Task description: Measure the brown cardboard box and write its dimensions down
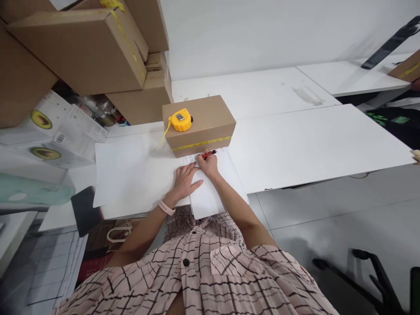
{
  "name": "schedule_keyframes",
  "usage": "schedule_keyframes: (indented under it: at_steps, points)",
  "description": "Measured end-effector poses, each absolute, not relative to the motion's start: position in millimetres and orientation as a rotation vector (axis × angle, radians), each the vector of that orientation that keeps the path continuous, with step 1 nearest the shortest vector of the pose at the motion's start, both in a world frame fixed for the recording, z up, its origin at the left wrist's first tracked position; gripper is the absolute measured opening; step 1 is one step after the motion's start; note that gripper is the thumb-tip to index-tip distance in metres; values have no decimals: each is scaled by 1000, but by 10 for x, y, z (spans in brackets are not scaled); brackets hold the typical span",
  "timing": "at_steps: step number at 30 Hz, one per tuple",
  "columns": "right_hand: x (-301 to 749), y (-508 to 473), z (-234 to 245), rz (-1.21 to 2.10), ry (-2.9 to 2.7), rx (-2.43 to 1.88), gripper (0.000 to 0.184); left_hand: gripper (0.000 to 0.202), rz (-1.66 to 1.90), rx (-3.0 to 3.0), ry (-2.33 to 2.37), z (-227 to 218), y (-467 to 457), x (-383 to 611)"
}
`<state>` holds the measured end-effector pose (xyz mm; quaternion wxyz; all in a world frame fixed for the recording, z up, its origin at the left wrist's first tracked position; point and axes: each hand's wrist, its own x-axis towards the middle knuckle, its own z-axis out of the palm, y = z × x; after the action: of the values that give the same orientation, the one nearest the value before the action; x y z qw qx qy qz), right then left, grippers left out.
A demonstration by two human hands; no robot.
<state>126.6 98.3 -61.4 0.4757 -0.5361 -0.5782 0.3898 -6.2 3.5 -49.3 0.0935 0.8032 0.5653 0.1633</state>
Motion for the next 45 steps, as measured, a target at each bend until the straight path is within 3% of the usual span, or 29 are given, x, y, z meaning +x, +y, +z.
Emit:
schedule_keyframes:
  at_steps: [18,24,27,30,32,34,38,41,45]
  points:
    - [1315,910,-558,890,-1387,-1283,24,46,513,2375,1675,-476,34,-72]
    - [2050,615,-492,493,-1760,-1379,22,41,581,2387,1634,-512,-5,-104]
    - [2488,542,-521,170,-2053,-1594,31,27,860,2318,1667,-447,31,-145]
    - [2692,532,-567,6,-2203,-1729,44,17,1388,2154,1817,-174,207,-219]
    - [2702,538,-596,-37,-2212,-1755,46,22,1637,2098,1876,101,415,-272]
    - [2668,545,-621,-49,-2188,-1757,49,42,1704,2081,1899,376,670,-314]
    - [2635,557,-661,-26,-2140,-1736,56,81,1427,1963,1933,714,1147,-345]
    - [2653,543,-663,18,-2096,-1725,55,80,1259,1869,1967,816,1266,-325]
    - [2598,432,-494,123,-1839,-1623,47,62,1468,1809,1811,919,924,-229]
